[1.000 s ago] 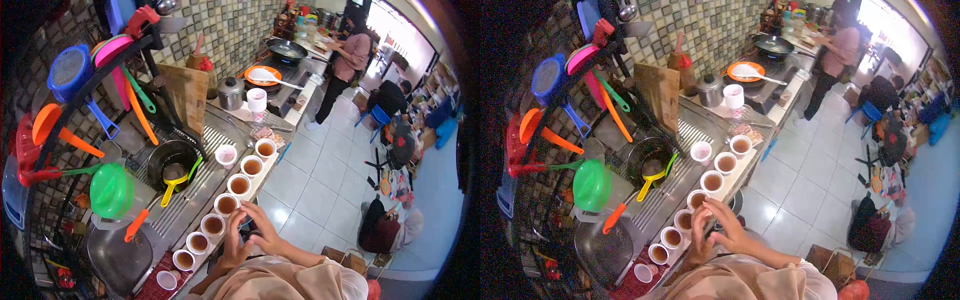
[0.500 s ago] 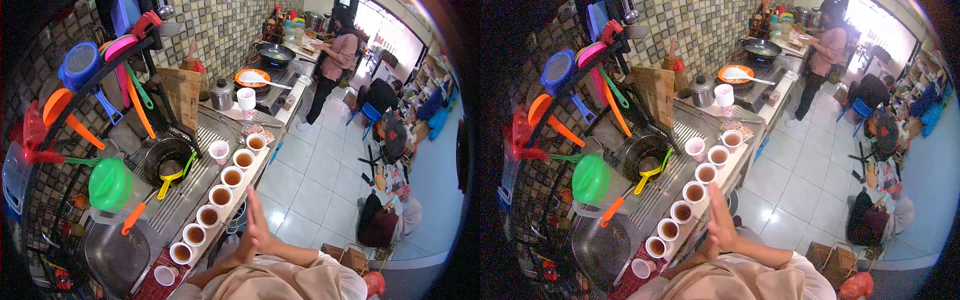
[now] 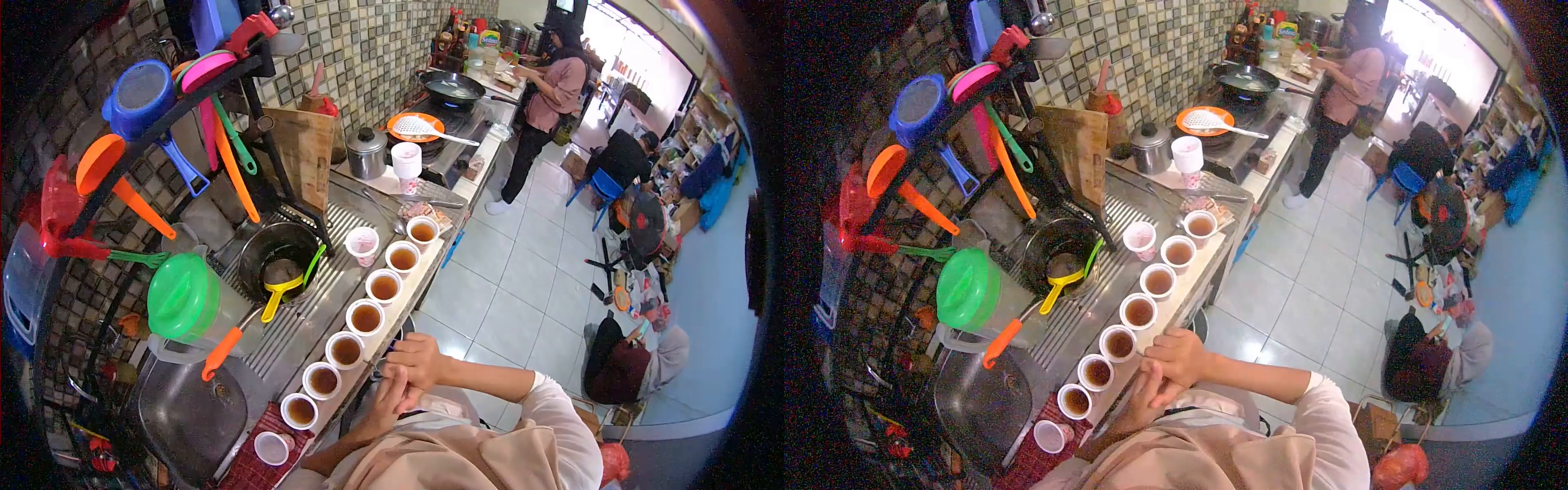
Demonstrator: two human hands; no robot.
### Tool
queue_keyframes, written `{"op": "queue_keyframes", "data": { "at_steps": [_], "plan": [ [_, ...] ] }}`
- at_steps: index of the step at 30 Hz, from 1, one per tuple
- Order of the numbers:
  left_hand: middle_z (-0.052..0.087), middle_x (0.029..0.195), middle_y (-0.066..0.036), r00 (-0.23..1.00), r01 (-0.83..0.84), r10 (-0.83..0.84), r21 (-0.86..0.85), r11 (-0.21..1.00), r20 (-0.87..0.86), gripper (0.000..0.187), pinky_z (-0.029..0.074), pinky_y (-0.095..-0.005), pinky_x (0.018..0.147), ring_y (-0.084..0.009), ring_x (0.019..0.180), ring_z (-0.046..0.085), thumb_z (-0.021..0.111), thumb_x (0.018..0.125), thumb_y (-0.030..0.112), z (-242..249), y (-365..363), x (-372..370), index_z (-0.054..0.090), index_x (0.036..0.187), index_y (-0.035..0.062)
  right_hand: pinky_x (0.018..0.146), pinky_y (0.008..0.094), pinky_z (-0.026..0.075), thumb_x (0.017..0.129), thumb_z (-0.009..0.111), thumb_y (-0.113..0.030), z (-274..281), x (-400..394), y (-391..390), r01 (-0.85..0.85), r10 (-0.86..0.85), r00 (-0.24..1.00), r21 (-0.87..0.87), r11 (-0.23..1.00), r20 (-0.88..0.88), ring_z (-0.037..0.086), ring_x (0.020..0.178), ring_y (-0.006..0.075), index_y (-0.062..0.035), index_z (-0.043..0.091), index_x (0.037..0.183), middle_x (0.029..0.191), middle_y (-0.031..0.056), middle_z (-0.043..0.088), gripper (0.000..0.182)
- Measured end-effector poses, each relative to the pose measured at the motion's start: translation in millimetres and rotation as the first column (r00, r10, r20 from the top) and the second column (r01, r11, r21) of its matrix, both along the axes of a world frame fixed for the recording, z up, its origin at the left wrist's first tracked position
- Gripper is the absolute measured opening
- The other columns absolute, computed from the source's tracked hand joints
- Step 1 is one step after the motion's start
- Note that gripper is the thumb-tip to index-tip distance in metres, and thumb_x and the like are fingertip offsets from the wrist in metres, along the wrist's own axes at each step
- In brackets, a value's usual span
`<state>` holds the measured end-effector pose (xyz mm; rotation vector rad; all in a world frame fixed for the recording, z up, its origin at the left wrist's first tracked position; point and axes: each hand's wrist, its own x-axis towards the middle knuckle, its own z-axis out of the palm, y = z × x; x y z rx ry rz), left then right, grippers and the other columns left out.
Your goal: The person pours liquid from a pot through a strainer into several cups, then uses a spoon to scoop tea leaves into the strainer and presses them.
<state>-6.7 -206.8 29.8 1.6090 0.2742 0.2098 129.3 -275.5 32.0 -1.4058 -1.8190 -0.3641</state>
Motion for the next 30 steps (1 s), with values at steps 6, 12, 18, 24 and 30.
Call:
{"op": "queue_keyframes", "data": {
  "at_steps": [6, 12, 18, 24, 30],
  "plan": [
    [0.055, 0.061, -0.016, 0.962, -0.231, 0.200, 0.165, 0.959, 0.187, 0.033, 0.042, -0.0357, 0.052, -0.0267, 0.056, 0.056, 0.045, 0.089, 0.024, 6, 16, -2, 0.055, 0.074, -0.0031, 0.040, 0.0292, 0.029, 0.071, 0.051, -0.054, 7, 4, 35, -0.169, 0.168, 0.985, 0.051, 0.984, 0.024, 0.042, 0.048, 0.0169, -0.0127, 0.050, 0.062, 0.057, 0.0002, 0.040, 0.042],
    [0.064, 0.083, -0.012, 0.843, -0.492, 0.410, 0.188, 0.850, 0.349, 0.018, 0.048, -0.0298, 0.071, -0.0222, 0.077, 0.062, 0.046, 0.085, 0.004, 30, 43, -51, 0.061, 0.085, -0.0038, 0.051, 0.0348, 0.040, 0.073, 0.057, -0.037, 9, 12, 76, -0.245, 0.207, 0.938, -0.107, 0.964, -0.277, 0.052, 0.054, 0.0256, -0.0089, 0.058, 0.072, 0.062, 0.0065, 0.053, 0.028],
    [0.063, 0.072, -0.015, 0.493, -0.861, 0.758, 0.114, 0.496, 0.426, 0.030, 0.048, -0.0316, 0.067, -0.0251, 0.070, 0.062, 0.037, 0.086, 0.010, 30, 41, -109, 0.061, 0.074, -0.0039, 0.066, 0.0361, 0.040, 0.071, 0.062, -0.033, 31, -17, 103, -0.226, 0.201, 0.974, -0.441, 0.869, -0.105, 0.051, 0.082, 0.0244, -0.0088, 0.057, 0.095, 0.091, 0.0081, 0.055, 0.034],
    [0.062, 0.073, -0.015, 0.336, -0.940, 0.824, 0.224, 0.259, 0.457, 0.031, 0.047, -0.0307, 0.066, -0.0241, 0.068, 0.061, 0.038, 0.087, 0.012, 26, 39, -143, 0.060, 0.072, -0.0048, 0.087, 0.0439, 0.031, 0.065, 0.065, -0.040, 21, -51, 123, -0.329, 0.433, 0.901, -0.637, 0.697, 0.008, 0.040, 0.109, 0.0256, -0.0105, 0.040, 0.123, 0.119, 0.0103, 0.042, 0.070],
    [0.063, 0.072, -0.014, 0.265, -0.949, 0.865, 0.274, 0.155, 0.426, 0.028, 0.046, -0.0311, 0.066, -0.0230, 0.069, 0.061, 0.039, 0.085, 0.010, 25, 45, -154, 0.060, 0.073, -0.0043, 0.091, 0.0477, 0.029, 0.060, 0.070, -0.039, 1, -87, 141, -0.406, 0.596, 0.801, -0.683, 0.607, 0.053, 0.038, 0.113, 0.0275, -0.0044, 0.036, 0.125, 0.121, 0.0117, 0.041, 0.081]
  ]
}}
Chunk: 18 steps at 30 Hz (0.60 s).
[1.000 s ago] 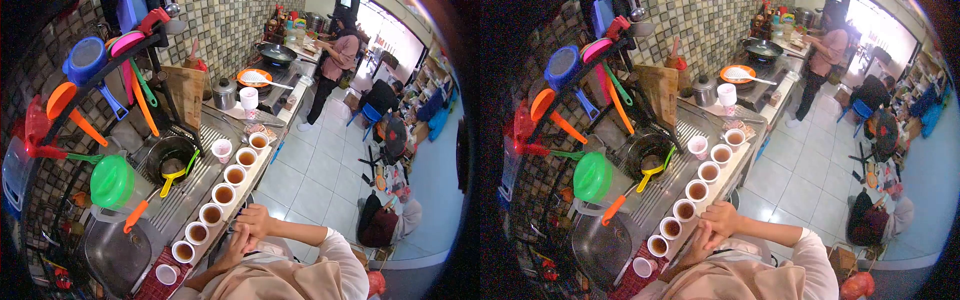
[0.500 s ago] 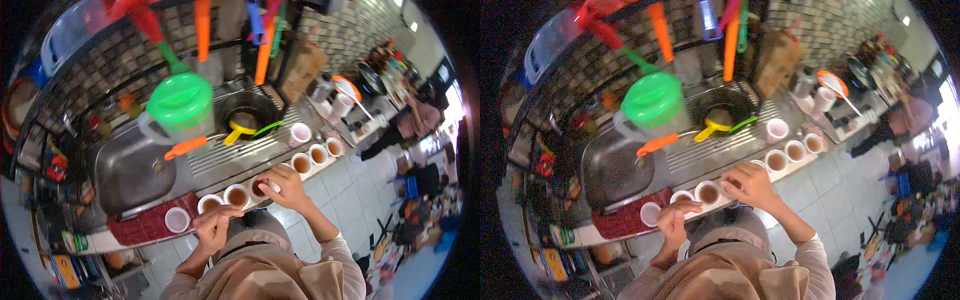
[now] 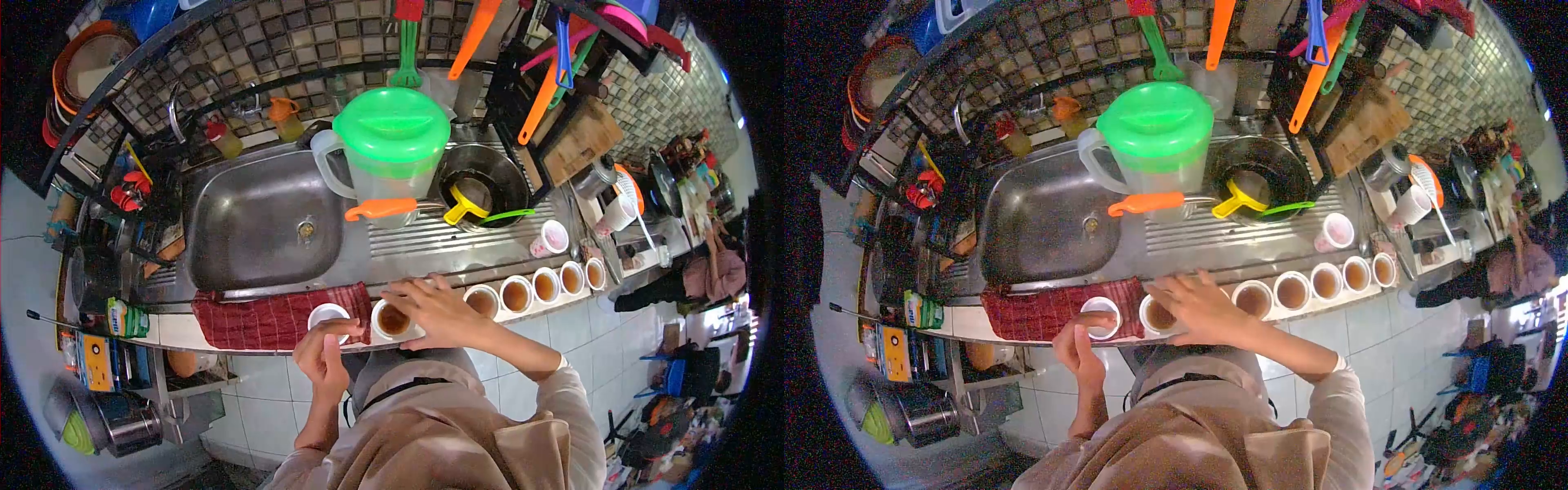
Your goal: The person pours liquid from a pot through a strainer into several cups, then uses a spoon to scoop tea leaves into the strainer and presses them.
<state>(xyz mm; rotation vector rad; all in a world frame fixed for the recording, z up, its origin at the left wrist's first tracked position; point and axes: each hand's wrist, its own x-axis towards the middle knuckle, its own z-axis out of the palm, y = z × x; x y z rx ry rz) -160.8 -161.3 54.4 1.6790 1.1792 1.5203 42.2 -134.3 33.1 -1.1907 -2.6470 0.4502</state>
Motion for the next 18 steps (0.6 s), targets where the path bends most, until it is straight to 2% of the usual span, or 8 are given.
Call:
{"op": "queue_keyframes", "data": {
  "at_steps": [5, 7, 14, 16, 18],
  "plan": [
    [0.063, 0.072, -0.013, 0.998, 0.044, -0.042, 0.034, 0.998, -0.041, 0.026, 0.046, -0.0308, 0.067, -0.0239, 0.069, 0.061, 0.040, 0.083, 0.009, 2, 8, 1, 0.060, 0.073, -0.0035, 0.092, 0.0489, 0.030, 0.057, 0.072, -0.038, -13, -14, 8, -0.049, 0.048, 0.994, 0.008, 0.999, 0.096, 0.041, 0.111, 0.0269, -0.0034, 0.037, 0.125, 0.119, 0.0124, 0.044, 0.083],
    [0.063, 0.072, -0.013, 0.996, 0.060, -0.057, 0.037, 0.998, -0.068, 0.025, 0.046, -0.0307, 0.067, -0.0241, 0.069, 0.061, 0.041, 0.082, 0.008, 1, 10, 2, 0.061, 0.073, -0.0032, 0.092, 0.0447, 0.031, 0.057, 0.072, -0.035, -13, -17, 10, -0.055, 0.064, 0.985, -0.063, 0.997, 0.158, 0.046, 0.107, 0.0245, -0.0048, 0.041, 0.123, 0.115, 0.0098, 0.049, 0.079],
    [0.063, 0.074, -0.013, 0.996, 0.085, -0.084, 0.023, 0.996, -0.022, 0.025, 0.045, -0.0317, 0.066, -0.0241, 0.069, 0.061, 0.040, 0.082, 0.009, -9, 14, -2, 0.061, 0.072, -0.0022, 0.090, 0.0412, 0.034, 0.053, 0.072, -0.032, -11, -20, 16, -0.042, 0.056, 0.985, -0.094, 0.995, 0.162, 0.051, 0.099, 0.0245, -0.0013, 0.047, 0.116, 0.106, 0.0104, 0.052, 0.074],
    [0.063, 0.074, -0.013, 0.996, 0.082, -0.081, 0.011, 0.997, -0.024, 0.025, 0.045, -0.0319, 0.066, -0.0242, 0.069, 0.061, 0.040, 0.082, 0.009, -11, 14, -3, 0.061, 0.072, -0.0022, 0.088, 0.0410, 0.034, 0.052, 0.072, -0.031, -12, -20, 15, -0.045, 0.048, 0.990, -0.024, 0.999, 0.136, 0.051, 0.098, 0.0239, -0.0015, 0.048, 0.114, 0.105, 0.0097, 0.053, 0.072],
    [0.063, 0.074, -0.013, 0.996, 0.085, -0.085, 0.002, 0.996, -0.002, 0.025, 0.045, -0.0317, 0.066, -0.0241, 0.069, 0.061, 0.040, 0.081, 0.008, -14, 14, -5, 0.061, 0.072, -0.0024, 0.088, 0.0408, 0.034, 0.053, 0.072, -0.031, -8, -19, 17, -0.036, 0.040, 0.988, -0.032, 0.999, 0.149, 0.051, 0.098, 0.0235, -0.0019, 0.048, 0.115, 0.105, 0.0094, 0.052, 0.073]
  ]
}}
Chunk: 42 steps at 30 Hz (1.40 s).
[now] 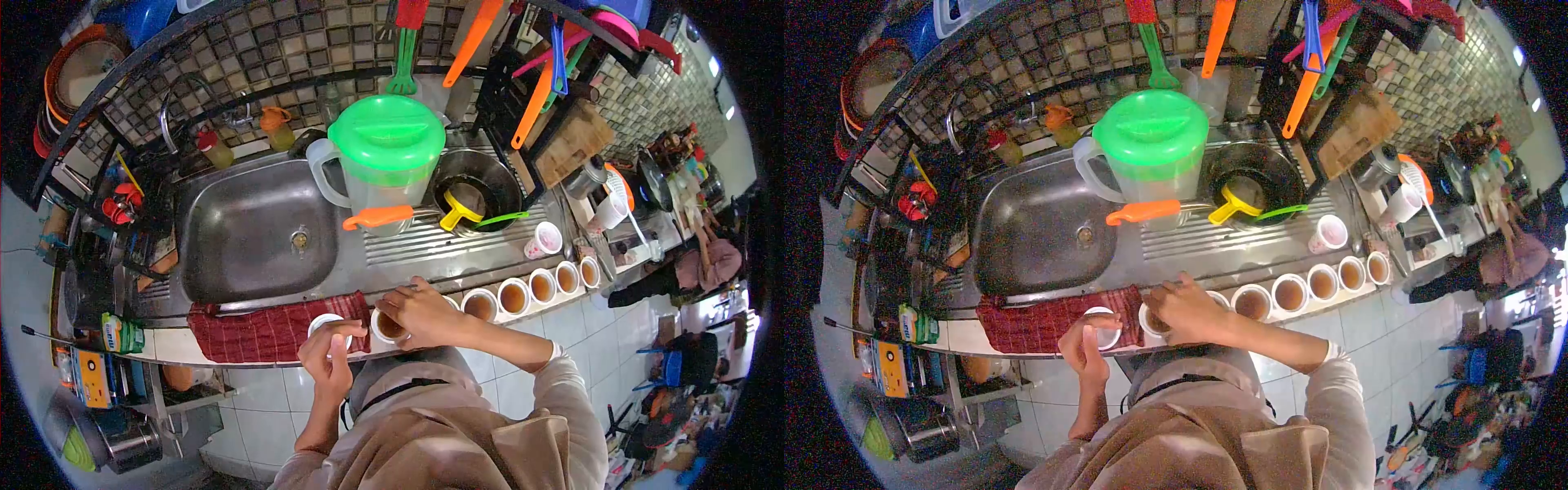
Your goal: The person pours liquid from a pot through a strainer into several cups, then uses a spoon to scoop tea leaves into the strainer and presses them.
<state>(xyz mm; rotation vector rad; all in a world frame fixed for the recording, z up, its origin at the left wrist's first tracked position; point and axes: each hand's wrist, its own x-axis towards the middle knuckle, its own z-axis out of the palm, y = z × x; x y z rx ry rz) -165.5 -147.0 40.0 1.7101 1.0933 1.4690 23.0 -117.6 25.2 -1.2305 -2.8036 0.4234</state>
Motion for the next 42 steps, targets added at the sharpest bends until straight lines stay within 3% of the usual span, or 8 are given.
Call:
{"op": "queue_keyframes", "data": {
  "at_steps": [5, 12, 19, 26, 28, 30, 34, 42],
  "plan": [
    [0.063, 0.073, -0.013, 1.000, 0.001, -0.001, 0.005, 1.000, -0.022, 0.025, 0.045, -0.0315, 0.066, -0.0242, 0.069, 0.061, 0.040, 0.081, 0.007, 1, 0, 1, 0.061, 0.071, -0.0029, 0.089, 0.0417, 0.033, 0.054, 0.071, -0.033, 18, 3, 5, 0.047, -0.045, 0.998, -0.048, 0.998, 0.042, 0.050, 0.100, 0.0227, -0.0034, 0.045, 0.117, 0.106, 0.0091, 0.052, 0.074],
    [0.062, 0.071, -0.013, 0.999, 0.023, -0.023, 0.013, 1.000, 0.041, 0.024, 0.046, -0.0314, 0.066, -0.0237, 0.067, 0.060, 0.040, 0.080, 0.005, -3, -1, 1, 0.060, 0.071, -0.0044, 0.087, 0.0427, 0.035, 0.056, 0.071, -0.034, 33, 24, 16, 0.195, -0.192, 0.977, 0.022, 0.981, -0.098, 0.050, 0.102, 0.0277, -0.0048, 0.044, 0.118, 0.112, 0.0123, 0.050, 0.074],
    [0.062, 0.070, -0.013, 0.998, 0.011, -0.012, 0.016, 1.000, 0.055, 0.023, 0.046, -0.0311, 0.065, -0.0232, 0.066, 0.060, 0.040, 0.081, 0.005, -6, -2, 2, 0.059, 0.072, -0.0047, 0.083, 0.0432, 0.037, 0.056, 0.072, -0.029, 49, 64, 20, 0.389, -0.370, 0.899, 0.035, 0.921, -0.235, 0.051, 0.098, 0.0339, -0.0124, 0.041, 0.109, 0.104, 0.0170, 0.053, 0.064],
    [0.062, 0.070, -0.012, 0.999, 0.026, -0.028, 0.050, 0.998, 0.032, 0.022, 0.045, -0.0300, 0.062, -0.0223, 0.064, 0.059, 0.041, 0.081, 0.004, -5, 0, 4, 0.059, 0.071, -0.0052, 0.074, 0.0417, 0.042, 0.057, 0.072, -0.033, 52, 111, 12, 0.598, -0.579, 0.793, 0.058, 0.799, -0.188, 0.056, 0.086, 0.0340, -0.0130, 0.042, 0.102, 0.092, 0.0152, 0.057, 0.058],
    [0.062, 0.070, -0.013, 0.999, 0.029, -0.030, 0.050, 0.998, 0.031, 0.022, 0.045, -0.0298, 0.062, -0.0221, 0.064, 0.059, 0.041, 0.081, 0.003, -6, 1, 5, 0.059, 0.071, -0.0052, 0.069, 0.0425, 0.043, 0.056, 0.073, -0.035, 47, 128, 11, 0.569, -0.523, 0.811, 0.147, 0.809, -0.262, 0.057, 0.081, 0.0342, -0.0133, 0.042, 0.100, 0.088, 0.0152, 0.058, 0.057],
    [0.062, 0.070, -0.013, 0.998, 0.037, -0.040, 0.060, 0.998, 0.039, 0.022, 0.045, -0.0299, 0.061, -0.0219, 0.064, 0.059, 0.041, 0.081, 0.003, -9, 2, 6, 0.059, 0.071, -0.0052, 0.069, 0.0412, 0.044, 0.056, 0.074, -0.030, 52, 139, 7, 0.622, -0.587, 0.758, 0.043, 0.782, -0.283, 0.056, 0.082, 0.0352, -0.0106, 0.041, 0.098, 0.087, 0.0153, 0.056, 0.057],
    [0.062, 0.070, -0.013, 0.999, 0.047, -0.047, 0.027, 0.999, 0.014, 0.023, 0.045, -0.0300, 0.062, -0.0220, 0.064, 0.059, 0.041, 0.081, 0.004, -7, 1, 9, 0.059, 0.071, -0.0051, 0.066, 0.0406, 0.044, 0.056, 0.073, -0.028, 49, 161, 1, 0.733, -0.714, 0.673, 0.048, 0.679, -0.192, 0.056, 0.079, 0.0366, -0.0109, 0.042, 0.097, 0.084, 0.0170, 0.057, 0.055],
    [0.062, 0.071, -0.013, 0.997, 0.076, -0.076, 0.000, 0.997, 0.000, 0.024, 0.045, -0.0304, 0.064, -0.0231, 0.066, 0.060, 0.041, 0.082, 0.005, -7, 1, 16, 0.060, 0.071, -0.0040, 0.065, 0.0416, 0.043, 0.056, 0.072, -0.030, 18, 197, -5, 0.736, -0.708, 0.675, 0.118, 0.667, -0.210, 0.056, 0.077, 0.0362, -0.0089, 0.043, 0.095, 0.083, 0.0158, 0.057, 0.053]
  ]
}}
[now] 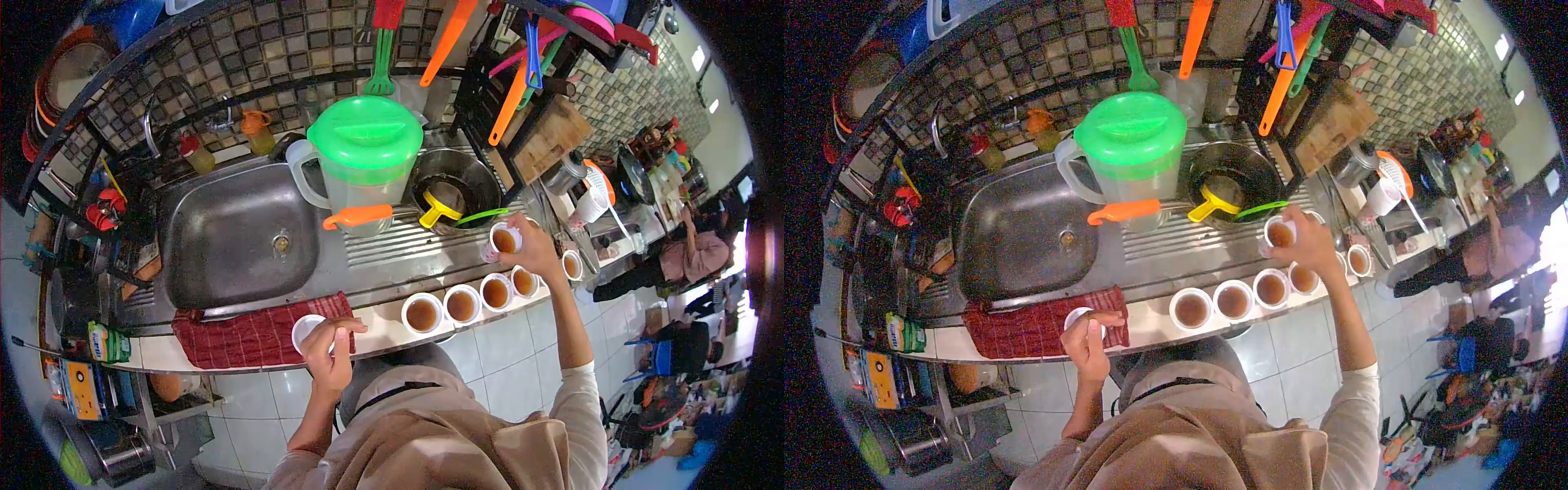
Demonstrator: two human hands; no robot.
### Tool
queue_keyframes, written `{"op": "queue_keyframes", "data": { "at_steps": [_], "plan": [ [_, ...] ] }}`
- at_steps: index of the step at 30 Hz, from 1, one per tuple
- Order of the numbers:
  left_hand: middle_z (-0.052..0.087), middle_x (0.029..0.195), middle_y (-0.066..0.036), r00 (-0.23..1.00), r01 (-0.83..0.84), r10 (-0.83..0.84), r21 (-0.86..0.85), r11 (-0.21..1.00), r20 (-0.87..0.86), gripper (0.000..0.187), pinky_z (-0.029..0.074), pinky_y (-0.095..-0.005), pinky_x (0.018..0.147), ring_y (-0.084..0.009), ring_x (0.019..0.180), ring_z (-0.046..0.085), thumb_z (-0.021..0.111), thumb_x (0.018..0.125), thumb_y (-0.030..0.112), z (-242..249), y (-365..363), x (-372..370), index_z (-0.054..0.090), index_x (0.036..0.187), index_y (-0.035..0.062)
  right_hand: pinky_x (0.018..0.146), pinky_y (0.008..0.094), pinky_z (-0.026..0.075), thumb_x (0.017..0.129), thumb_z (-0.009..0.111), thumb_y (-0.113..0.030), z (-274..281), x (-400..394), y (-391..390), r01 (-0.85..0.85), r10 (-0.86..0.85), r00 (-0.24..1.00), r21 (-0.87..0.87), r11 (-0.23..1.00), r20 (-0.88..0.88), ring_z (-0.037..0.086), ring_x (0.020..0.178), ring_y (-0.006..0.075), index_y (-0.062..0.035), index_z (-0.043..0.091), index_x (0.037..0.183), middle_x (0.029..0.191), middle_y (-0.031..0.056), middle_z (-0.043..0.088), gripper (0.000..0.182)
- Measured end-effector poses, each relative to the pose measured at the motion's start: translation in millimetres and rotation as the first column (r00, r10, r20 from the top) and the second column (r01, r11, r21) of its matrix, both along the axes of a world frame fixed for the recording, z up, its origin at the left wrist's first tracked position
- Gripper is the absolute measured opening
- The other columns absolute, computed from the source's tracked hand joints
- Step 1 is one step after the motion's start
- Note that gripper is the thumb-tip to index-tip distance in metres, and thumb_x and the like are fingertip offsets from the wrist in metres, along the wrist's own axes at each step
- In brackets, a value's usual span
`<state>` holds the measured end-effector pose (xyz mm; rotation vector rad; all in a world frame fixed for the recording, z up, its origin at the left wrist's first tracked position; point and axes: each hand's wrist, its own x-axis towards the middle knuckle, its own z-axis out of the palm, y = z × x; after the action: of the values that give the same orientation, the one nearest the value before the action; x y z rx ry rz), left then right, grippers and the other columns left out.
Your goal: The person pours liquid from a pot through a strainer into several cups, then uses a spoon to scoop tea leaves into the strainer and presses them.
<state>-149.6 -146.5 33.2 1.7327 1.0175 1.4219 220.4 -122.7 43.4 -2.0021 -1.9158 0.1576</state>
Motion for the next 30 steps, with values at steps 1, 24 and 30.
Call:
{"op": "queue_keyframes", "data": {
  "at_steps": [1, 24, 30],
  "plan": [
    [0.062, 0.071, -0.013, 1.000, 0.001, -0.001, 0.000, 1.000, 0.000, 0.024, 0.045, -0.0304, 0.064, -0.0231, 0.066, 0.060, 0.041, 0.082, 0.005, 0, 0, 1, 0.060, 0.071, -0.0040, 0.067, 0.0435, 0.043, 0.055, 0.072, -0.039, -6, 5, 0, 0.034, -0.034, 0.999, 0.002, 0.999, 0.029, 0.056, 0.079, 0.0347, -0.0104, 0.044, 0.095, 0.084, 0.0137, 0.058, 0.056],
    [0.062, 0.069, -0.011, 0.999, -0.038, 0.038, 0.013, 0.999, -0.017, 0.021, 0.042, -0.0283, 0.054, -0.0187, 0.056, 0.055, 0.041, 0.080, 0.002, -8, -8, 7, 0.059, 0.070, -0.0030, 0.075, 0.0474, 0.034, 0.054, 0.070, -0.051, -28, 11, 8, 0.153, -0.123, 0.953, -0.091, 0.984, 0.277, 0.052, 0.090, 0.0295, -0.0100, 0.048, 0.089, 0.085, 0.0111, 0.061, 0.058],
    [0.061, 0.069, -0.012, 1.000, -0.025, 0.025, -0.002, 1.000, -0.018, 0.021, 0.043, -0.0292, 0.057, -0.0210, 0.058, 0.056, 0.041, 0.080, 0.002, -7, -9, 7, 0.059, 0.070, -0.0039, 0.075, 0.0458, 0.035, 0.054, 0.069, -0.052, -33, 15, 9, 0.151, -0.125, 0.954, -0.078, 0.985, 0.274, 0.052, 0.091, 0.0292, -0.0103, 0.049, 0.093, 0.087, 0.0118, 0.061, 0.060]
  ]
}}
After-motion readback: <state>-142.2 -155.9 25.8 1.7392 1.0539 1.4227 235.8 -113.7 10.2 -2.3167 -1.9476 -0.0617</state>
